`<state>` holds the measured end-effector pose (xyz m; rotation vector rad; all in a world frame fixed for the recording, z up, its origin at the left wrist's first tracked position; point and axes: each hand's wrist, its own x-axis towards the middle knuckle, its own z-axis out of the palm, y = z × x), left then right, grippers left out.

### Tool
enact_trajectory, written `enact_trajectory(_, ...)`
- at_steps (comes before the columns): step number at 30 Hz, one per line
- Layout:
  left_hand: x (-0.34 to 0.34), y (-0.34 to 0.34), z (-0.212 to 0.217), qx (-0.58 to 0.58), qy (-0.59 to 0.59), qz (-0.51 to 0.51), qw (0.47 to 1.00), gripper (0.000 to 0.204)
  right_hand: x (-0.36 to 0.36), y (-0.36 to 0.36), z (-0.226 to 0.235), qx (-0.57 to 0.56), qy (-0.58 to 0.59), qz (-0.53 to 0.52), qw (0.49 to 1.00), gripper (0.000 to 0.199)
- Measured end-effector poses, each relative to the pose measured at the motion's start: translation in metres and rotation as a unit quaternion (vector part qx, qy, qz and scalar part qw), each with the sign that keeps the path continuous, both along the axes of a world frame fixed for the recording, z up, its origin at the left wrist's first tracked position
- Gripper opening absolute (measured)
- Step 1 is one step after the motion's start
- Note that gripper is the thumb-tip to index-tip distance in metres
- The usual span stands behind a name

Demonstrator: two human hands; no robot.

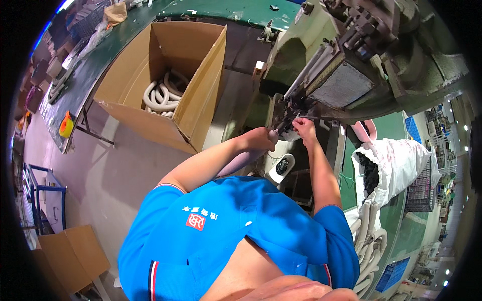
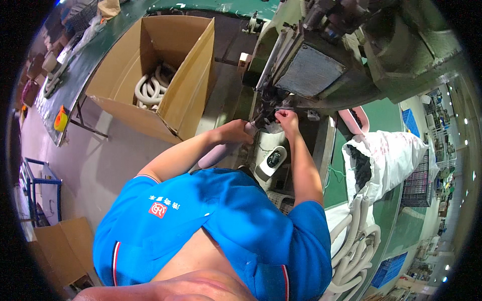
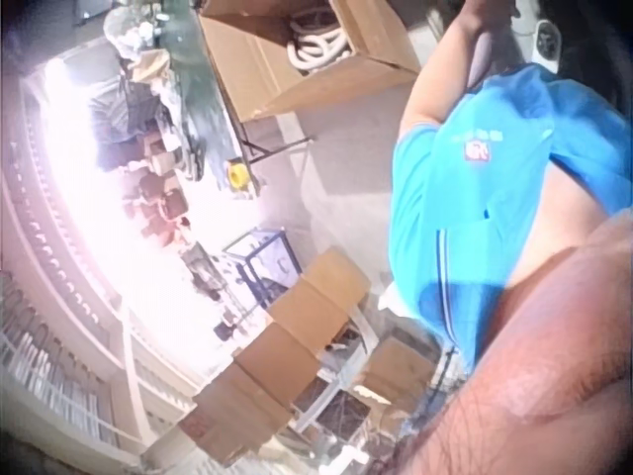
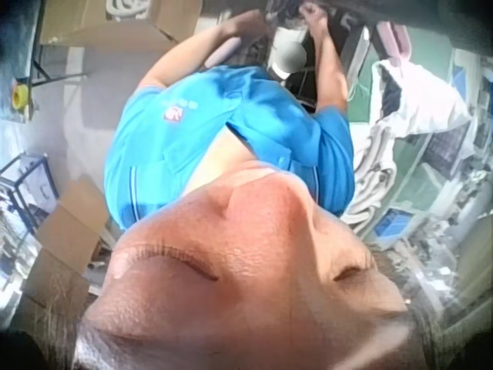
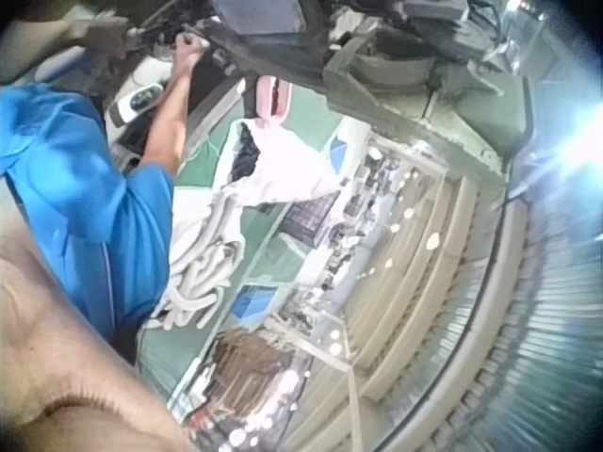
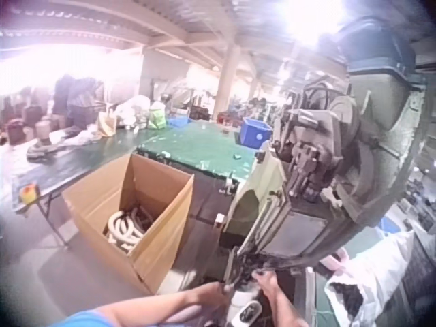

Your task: The person repeatedly picks up a short white hose segment and a black plastic fitting, inserts the fitting into the hose end, and places the assembled unit into a cardboard box. The cycle repeats with new hose and fitting pieces throughout the clip.

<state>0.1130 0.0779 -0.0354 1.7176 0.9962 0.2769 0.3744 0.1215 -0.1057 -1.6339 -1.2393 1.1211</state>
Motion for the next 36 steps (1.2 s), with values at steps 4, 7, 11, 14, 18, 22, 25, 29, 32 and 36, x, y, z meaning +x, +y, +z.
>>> enact_trajectory(4, 0.002, 0.003, 0.005, -0.013, 0.022, -0.01, 1.0, 0.034, -0.007, -0.021, 0.036, 0.003, 0.051, -0.029, 0.998, 0.008)
enact_trajectory(7, 0.002, 0.005, 0.029, -0.044, 0.001, 0.012, 0.999, 0.029, -0.02, -0.029, 0.063, -0.012, 0.169, -0.059, 0.984, 0.006)
enact_trajectory(11, -0.021, -0.009, 0.049, -0.028, -0.004, -0.141, 0.99, 0.039, -0.026, -0.039, 0.07, 0.026, 0.342, -0.018, 0.939, 0.009)
enact_trajectory(14, -0.063, -0.031, 0.039, 0.035, 0.002, -0.188, 0.982, 0.042, -0.054, -0.05, 0.115, -0.035, 0.292, 0.017, 0.956, 0.014)
enact_trajectory(18, -0.095, -0.059, 0.053, -0.044, -0.034, -0.142, 0.988, 0.04, -0.062, -0.049, 0.106, 0.031, 0.333, 0.056, 0.941, 0.007)
enact_trajectory(22, -0.097, -0.066, 0.051, -0.066, -0.045, -0.117, 0.99, 0.036, -0.061, -0.042, 0.107, 0.004, 0.331, 0.04, 0.943, 0.007)
enact_trajectory(25, -0.085, -0.067, 0.052, -0.073, -0.06, -0.161, 0.982, 0.038, -0.06, -0.043, 0.106, -0.022, 0.32, 0.038, 0.946, 0.008)
enact_trajectory(29, -0.069, -0.064, 0.052, -0.08, -0.048, -0.199, 0.976, 0.044, -0.042, -0.067, 0.107, -0.009, 0.234, 0.008, 0.972, 0.019)
enact_trajectory(32, -0.055, -0.063, 0.038, -0.055, -0.071, -0.246, 0.965, 0.047, -0.047, -0.116, 0.148, 0.027, 0.075, 0.234, 0.969, 0.034)
enact_trajectory(36, -0.028, -0.067, 0.072, 0.066, -0.025, -0.208, 0.976, 0.041, -0.036, -0.168, 0.166, 0.073, -0.236, 0.289, 0.925, 0.047)
